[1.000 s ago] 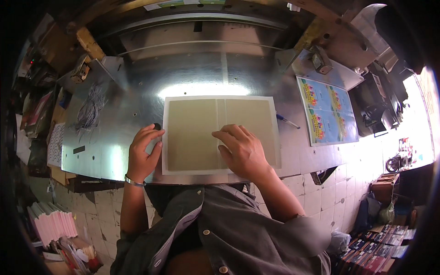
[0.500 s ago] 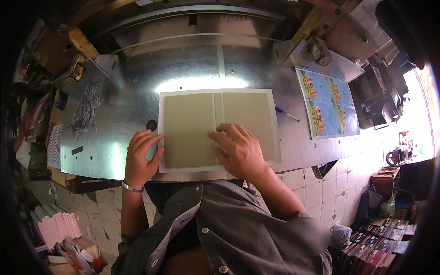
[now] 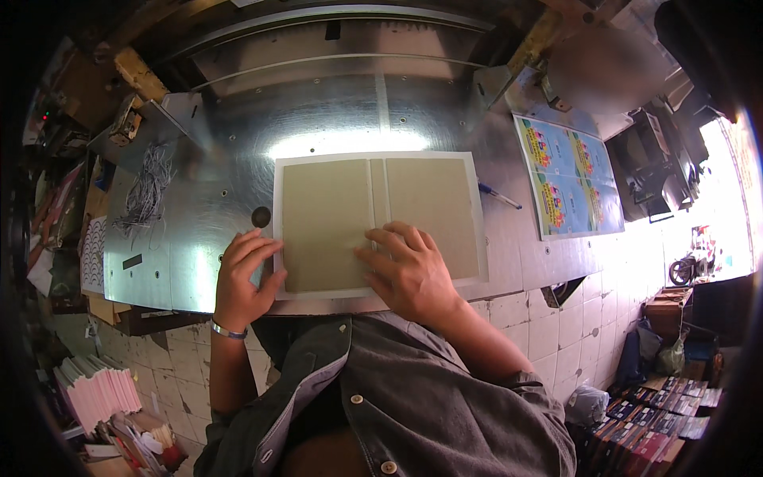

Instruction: The person prepares a book cover by smoothing down a white paper sheet over a cardboard template on a metal work surface, using their fingers to press along the central spine and edges.

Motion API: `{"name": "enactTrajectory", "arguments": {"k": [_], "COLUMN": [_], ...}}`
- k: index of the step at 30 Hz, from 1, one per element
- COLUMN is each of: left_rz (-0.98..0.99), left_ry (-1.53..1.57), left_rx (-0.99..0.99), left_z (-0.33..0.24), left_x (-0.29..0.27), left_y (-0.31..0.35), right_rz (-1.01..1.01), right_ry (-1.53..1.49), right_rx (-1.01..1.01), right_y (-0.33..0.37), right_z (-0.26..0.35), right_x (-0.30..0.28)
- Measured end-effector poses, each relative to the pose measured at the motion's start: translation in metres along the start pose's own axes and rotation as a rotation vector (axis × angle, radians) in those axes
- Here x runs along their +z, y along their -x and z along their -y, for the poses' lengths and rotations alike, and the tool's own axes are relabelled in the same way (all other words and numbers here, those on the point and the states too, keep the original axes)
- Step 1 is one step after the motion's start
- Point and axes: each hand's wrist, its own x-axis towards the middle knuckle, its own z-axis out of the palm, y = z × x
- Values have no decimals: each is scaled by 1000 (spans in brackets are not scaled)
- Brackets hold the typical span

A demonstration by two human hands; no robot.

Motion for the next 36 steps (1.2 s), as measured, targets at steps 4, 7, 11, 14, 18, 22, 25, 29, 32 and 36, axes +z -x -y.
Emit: {"name": "enactTrajectory", "arguments": {"k": [4, 7, 11, 14, 18, 22, 25, 29, 32, 36], "left_rz": [42, 70, 87, 130, 164, 142, 140, 149, 159, 151], "left_ry": [18, 14, -7, 39, 59, 47, 69, 67, 54, 64], "left_rx": [12, 20, 28, -22, -33, -6, -20, -16, -15, -11], "left_z": [-4, -4, -5, -2, -3, -2, -1, -3, -2, -1], "left_x": [-4, -7, -9, -11, -14, -14, -13, -14, -13, -13], "left_y": [2, 3, 5, 6, 4, 4, 5, 3, 4, 4], "right_rz": [11, 44, 56, 59, 81, 86, 137, 131, 132, 118], "right_ry": [13, -13, -40, -23, -9, -9, -53, -56, -43, -52], "right_rx": [-17, -11, -2, -9, -3, -7, 12, 24, 25, 27], "right_y": [2, 1, 2, 1, -3, -3, -4, -3, -2, -1], "right_z": [-1, 2, 2, 0, -3, -4, 0, 3, 2, 2], "right_x": [1, -4, -6, -6, -9, -8, -14, -16, -14, -11]}}
